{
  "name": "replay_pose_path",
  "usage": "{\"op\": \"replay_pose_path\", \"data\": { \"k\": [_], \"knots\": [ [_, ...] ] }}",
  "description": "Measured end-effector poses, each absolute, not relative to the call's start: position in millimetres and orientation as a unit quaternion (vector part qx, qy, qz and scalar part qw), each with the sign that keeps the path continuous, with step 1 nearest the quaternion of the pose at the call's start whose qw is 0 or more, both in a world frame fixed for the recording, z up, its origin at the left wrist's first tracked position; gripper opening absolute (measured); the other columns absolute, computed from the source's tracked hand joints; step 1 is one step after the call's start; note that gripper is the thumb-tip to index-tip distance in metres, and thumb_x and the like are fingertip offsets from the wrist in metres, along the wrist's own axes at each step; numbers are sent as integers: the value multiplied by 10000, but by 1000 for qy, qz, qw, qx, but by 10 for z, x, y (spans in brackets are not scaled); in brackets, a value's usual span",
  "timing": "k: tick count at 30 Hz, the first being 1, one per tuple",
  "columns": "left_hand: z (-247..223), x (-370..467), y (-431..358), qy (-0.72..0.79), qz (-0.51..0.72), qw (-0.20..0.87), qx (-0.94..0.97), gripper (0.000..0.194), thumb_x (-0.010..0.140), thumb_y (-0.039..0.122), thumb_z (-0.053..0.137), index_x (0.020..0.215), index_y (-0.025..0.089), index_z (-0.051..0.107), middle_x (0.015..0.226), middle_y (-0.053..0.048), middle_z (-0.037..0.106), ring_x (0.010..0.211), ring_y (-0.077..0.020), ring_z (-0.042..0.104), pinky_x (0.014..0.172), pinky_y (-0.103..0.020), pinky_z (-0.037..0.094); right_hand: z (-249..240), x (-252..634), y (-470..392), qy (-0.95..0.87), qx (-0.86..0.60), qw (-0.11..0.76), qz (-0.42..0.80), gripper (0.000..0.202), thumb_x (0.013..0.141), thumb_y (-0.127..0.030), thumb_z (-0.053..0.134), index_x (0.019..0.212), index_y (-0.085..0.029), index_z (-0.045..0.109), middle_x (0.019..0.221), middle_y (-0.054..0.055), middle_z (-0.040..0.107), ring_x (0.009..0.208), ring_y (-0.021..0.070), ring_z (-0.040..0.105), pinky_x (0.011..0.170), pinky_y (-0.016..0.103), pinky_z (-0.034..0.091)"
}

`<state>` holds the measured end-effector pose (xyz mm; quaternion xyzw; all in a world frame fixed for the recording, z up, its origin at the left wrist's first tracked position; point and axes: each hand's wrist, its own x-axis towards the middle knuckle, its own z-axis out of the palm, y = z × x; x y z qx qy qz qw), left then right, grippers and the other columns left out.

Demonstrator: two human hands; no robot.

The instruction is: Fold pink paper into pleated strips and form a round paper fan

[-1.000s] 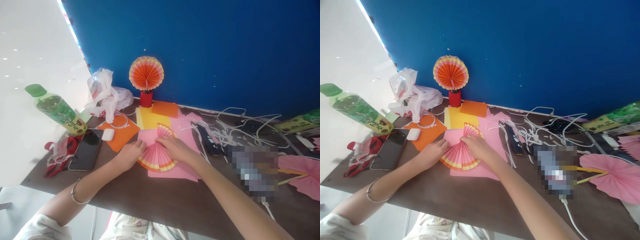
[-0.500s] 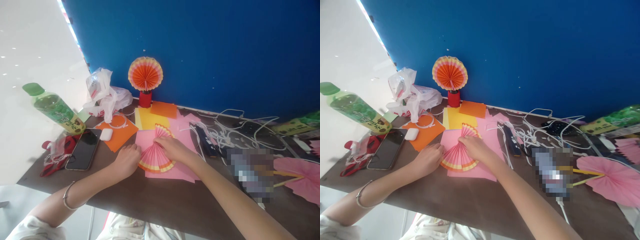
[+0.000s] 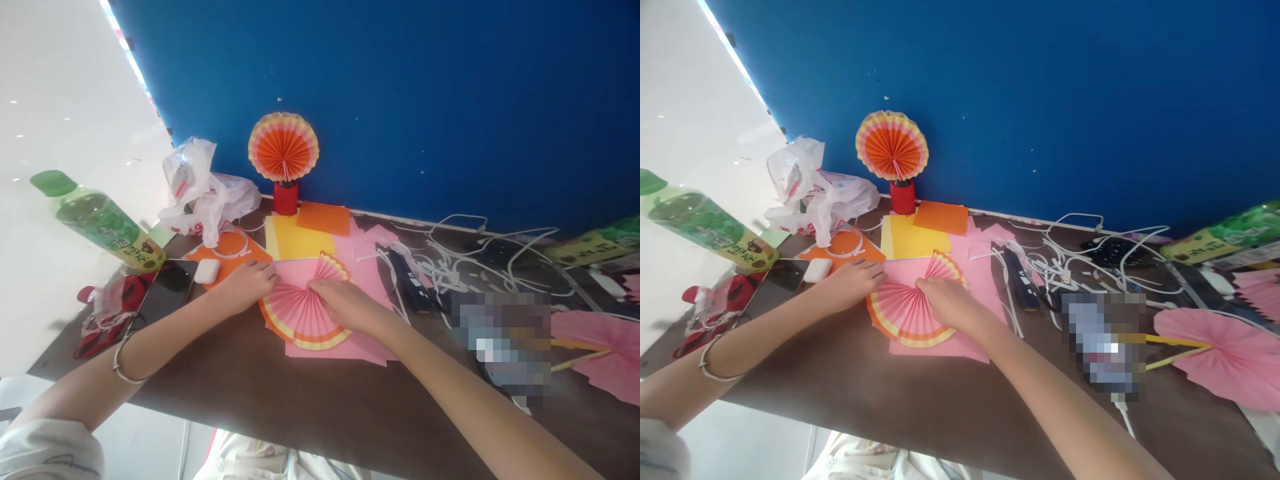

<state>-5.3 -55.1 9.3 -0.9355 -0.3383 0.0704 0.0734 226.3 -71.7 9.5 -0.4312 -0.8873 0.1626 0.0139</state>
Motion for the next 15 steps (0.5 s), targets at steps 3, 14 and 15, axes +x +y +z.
{"op": "replay_pose_path", "data": {
  "k": [3,14,15],
  "knots": [
    [89,-86,-384,-299,59,91,-948,173,813,38,414,829,129,560,886,-110,581,833,-223,558,674,-329,403,88,2248,-724,-880,-447,9,163,292,782,-88,496,1041,-194,579,863,86,676,712,218,647,557,264,467],
    [108,-67,-346,-274,52,94,-956,173,790,9,454,821,140,561,871,-85,590,813,-191,565,689,-304,424,7,2290,-814,-851,-502,45,150,292,803,-66,452,1042,-174,579,926,97,664,852,226,627,680,283,476],
    [119,-61,-362,-266,53,100,-957,162,786,12,465,816,139,561,848,-81,588,797,-193,565,669,-303,422,6,2288,-831,-850,-504,42,147,297,798,-58,452,1042,-172,579,938,98,662,872,225,622,702,285,472]
  ]
}}
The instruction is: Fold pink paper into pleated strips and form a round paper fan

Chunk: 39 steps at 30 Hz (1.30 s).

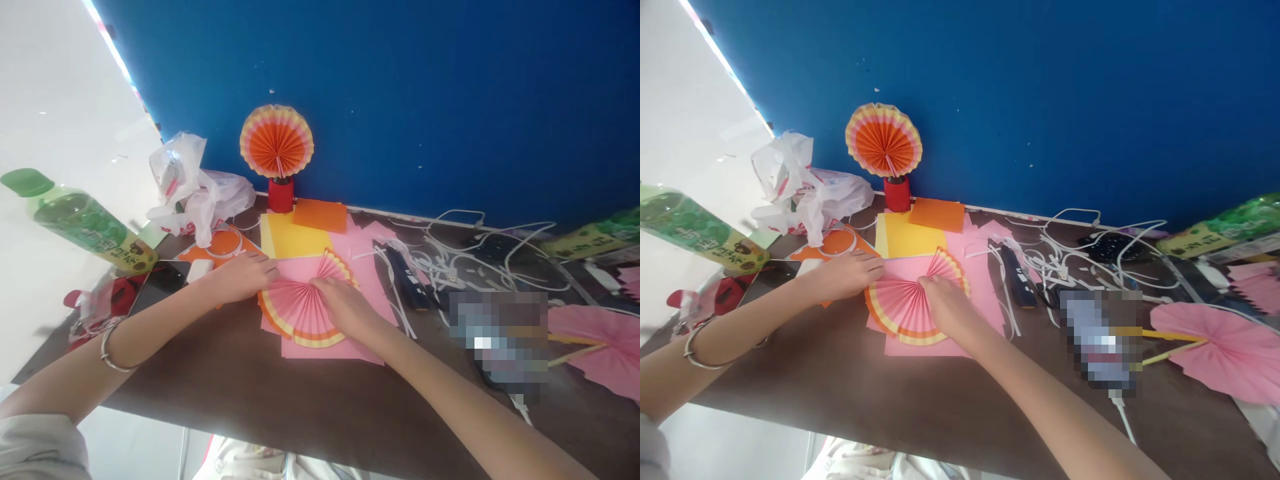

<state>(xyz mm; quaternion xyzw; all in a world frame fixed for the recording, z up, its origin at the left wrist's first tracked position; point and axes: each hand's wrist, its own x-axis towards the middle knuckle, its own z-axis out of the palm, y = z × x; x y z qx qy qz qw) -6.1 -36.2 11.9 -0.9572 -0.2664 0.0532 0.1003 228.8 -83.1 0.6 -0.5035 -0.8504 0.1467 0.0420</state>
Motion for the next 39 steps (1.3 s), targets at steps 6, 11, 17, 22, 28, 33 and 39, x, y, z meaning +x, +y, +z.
{"op": "replay_pose_path", "data": {
  "k": [6,11,17,22,28,33,39],
  "knots": [
    [133,-14,-362,-228,69,133,-962,141,786,18,484,802,127,573,822,-82,566,771,-191,556,625,-299,402,80,2264,-837,-859,-492,-5,144,244,782,-83,504,989,-180,588,893,85,661,882,246,615,768,331,439],
    [37,11,-236,-211,65,119,-968,163,797,24,456,812,125,583,874,-94,558,789,-180,537,650,-303,398,134,2250,-817,-858,-486,-22,166,221,774,-82,523,967,-173,581,885,95,649,864,242,611,758,320,426],
    [-38,-4,-191,-174,36,99,-979,187,829,69,415,889,119,585,995,-109,553,826,-185,521,694,-312,403,161,2288,-765,-864,-460,-40,203,240,778,-84,507,1001,-150,567,888,109,632,835,232,600,714,301,439],
    [-72,-79,-237,-155,-4,59,-986,176,876,172,407,834,132,573,922,-92,562,843,-185,514,725,-296,412,206,2362,-713,-875,-428,-54,220,247,795,-122,496,1028,-156,572,908,113,626,834,233,586,659,283,449],
    [-97,-108,-303,-170,-33,61,-983,158,866,131,411,822,137,562,913,-87,560,810,-173,508,653,-276,396,219,2389,-693,-888,-398,-50,227,261,790,-109,503,1032,-158,585,925,114,637,869,239,589,671,285,443],
    [-135,-104,-307,-184,-38,65,-980,165,877,131,394,824,138,550,876,-81,554,786,-172,505,633,-277,384,205,2397,-674,-889,-390,-41,236,258,804,-87,466,1009,-182,591,954,85,647,872,217,593,666,273,435],
    [-88,-65,-283,-222,-22,-14,-975,162,880,143,373,807,147,518,824,-58,541,695,-149,500,598,-265,368,207,2416,-676,-889,-393,-44,232,228,811,-116,465,978,-174,609,916,97,653,841,226,593,643,279,432]
  ]
}}
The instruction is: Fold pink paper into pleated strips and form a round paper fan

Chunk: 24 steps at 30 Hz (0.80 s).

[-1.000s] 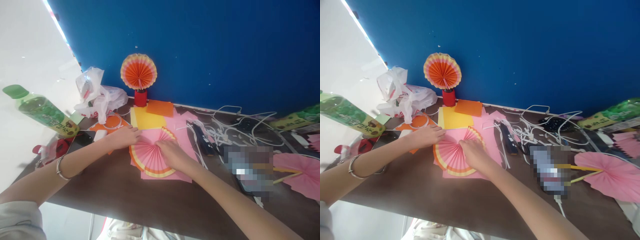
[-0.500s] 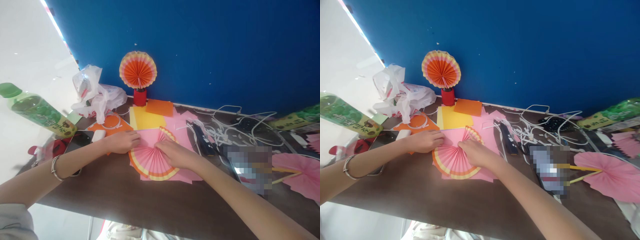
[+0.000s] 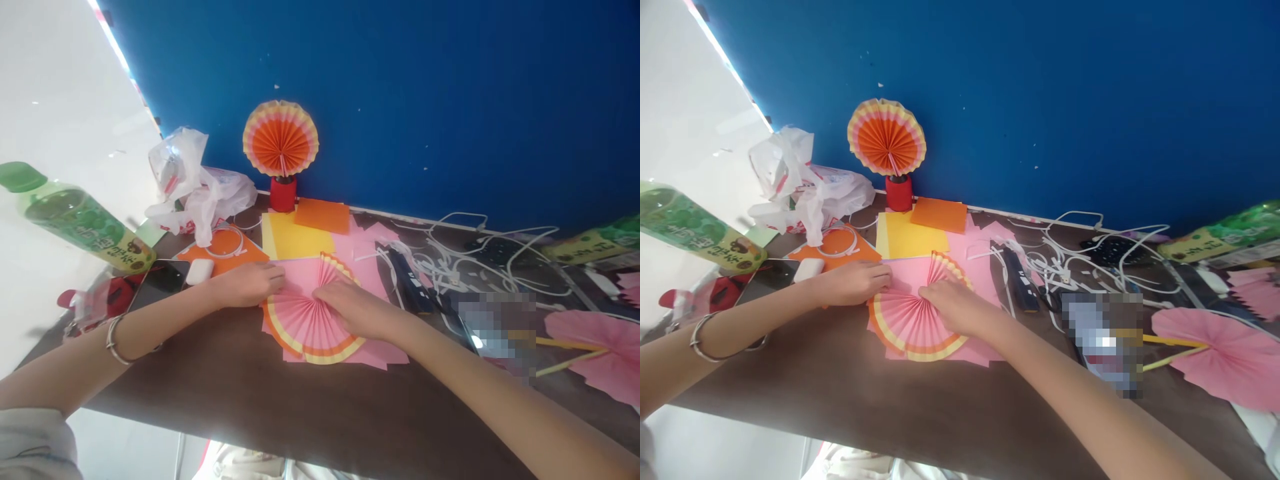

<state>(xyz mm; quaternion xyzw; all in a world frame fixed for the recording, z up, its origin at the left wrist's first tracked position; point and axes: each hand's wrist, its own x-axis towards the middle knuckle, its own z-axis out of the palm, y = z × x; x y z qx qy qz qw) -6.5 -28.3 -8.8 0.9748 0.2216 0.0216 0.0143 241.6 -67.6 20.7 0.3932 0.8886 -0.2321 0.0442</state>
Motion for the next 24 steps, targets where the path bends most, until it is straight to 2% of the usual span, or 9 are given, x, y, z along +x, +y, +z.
{"op": "replay_pose_path", "data": {
  "k": [4,9,13,17,21,24],
  "knots": [
    [-14,18,-297,299,-9,133,945,120,867,171,383,843,160,500,860,-52,554,708,-140,536,554,-232,362,221,2420,-687,885,396,48,-241,213,810,-145,483,976,-164,616,896,110,646,832,232,589,652,286,441],
    [-63,130,-413,412,-23,194,890,151,850,160,373,870,153,523,806,-66,609,661,-156,556,525,-237,355,223,2440,-700,877,402,49,-260,222,813,-134,474,992,-164,602,903,106,623,840,217,580,643,273,445],
    [-41,115,-344,347,24,352,869,220,875,247,387,914,160,586,852,-44,645,731,-129,576,608,-206,405,208,2457,-703,877,399,50,-264,236,805,-117,470,1000,-173,591,915,98,614,849,214,578,630,265,442],
    [84,66,-151,261,-43,474,840,250,853,269,428,929,151,634,763,-20,639,620,-98,541,548,-180,385,196,2457,-701,878,396,59,-261,253,797,-117,480,1024,-173,575,928,101,611,840,215,580,614,255,441],
    [161,63,-47,286,-62,459,839,234,827,231,432,860,149,649,739,-14,627,630,-104,533,552,-182,376,180,2450,-704,875,406,68,-253,288,794,-115,477,1067,-162,553,934,111,610,816,213,581,610,255,446],
    [157,63,-40,279,-54,439,852,241,826,211,419,883,163,649,789,-17,643,670,-110,545,582,-184,384,173,2440,-703,877,407,65,-245,312,787,-113,485,1091,-151,542,936,120,610,832,222,582,624,266,451]
  ]
}}
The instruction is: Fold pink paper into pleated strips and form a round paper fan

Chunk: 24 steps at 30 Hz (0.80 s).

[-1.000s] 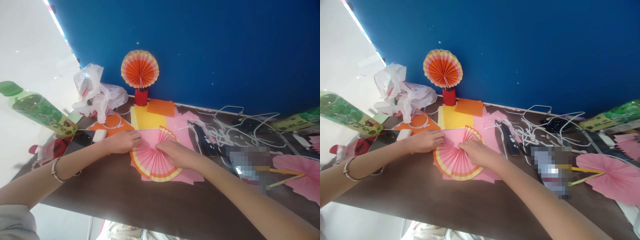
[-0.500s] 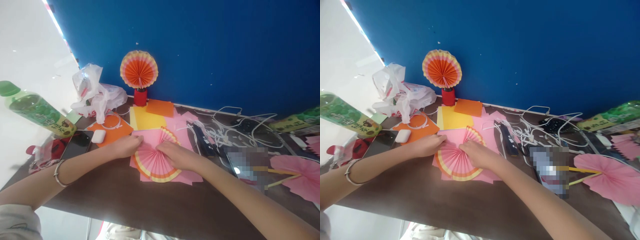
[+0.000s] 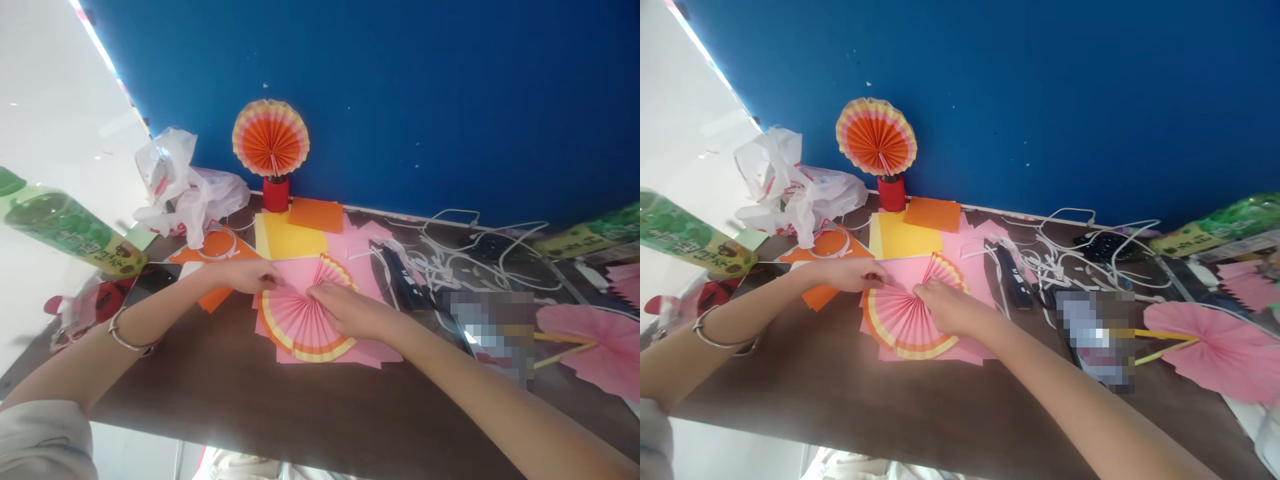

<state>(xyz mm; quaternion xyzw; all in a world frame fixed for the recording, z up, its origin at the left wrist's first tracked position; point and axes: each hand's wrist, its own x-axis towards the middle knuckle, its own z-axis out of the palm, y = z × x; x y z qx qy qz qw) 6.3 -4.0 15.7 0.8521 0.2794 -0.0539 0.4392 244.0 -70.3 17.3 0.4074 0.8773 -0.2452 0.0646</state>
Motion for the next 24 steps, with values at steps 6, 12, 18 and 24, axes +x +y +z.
{"op": "replay_pose_path", "data": {
  "k": [6,12,18,24],
  "knots": [
    [125,36,-55,292,-19,381,877,248,820,185,427,950,184,638,866,-25,662,722,-122,567,635,-197,395,185,2422,-698,893,382,52,-234,325,780,-113,488,1094,-152,556,925,118,627,841,240,595,716,337,468],
    [65,-25,24,307,-18,323,895,237,822,173,402,898,166,626,804,-26,641,670,-113,546,609,-203,377,127,2466,-713,888,394,39,-233,574,798,-122,439,1359,-146,323,1170,162,566,1068,284,537,826,388,462],
    [24,-100,83,324,-4,298,898,233,832,197,371,797,149,596,746,-23,607,620,-112,518,560,-208,355,185,2451,-721,848,446,53,-280,649,846,-181,393,1436,-143,124,1109,147,598,885,211,610,697,265,470],
    [130,-34,-56,307,-2,284,908,248,836,194,388,864,184,634,808,-30,648,686,-129,563,593,-212,369,190,2412,-722,817,490,66,-298,662,850,-207,411,1435,-138,108,972,128,627,584,147,566,488,229,395]
  ]
}}
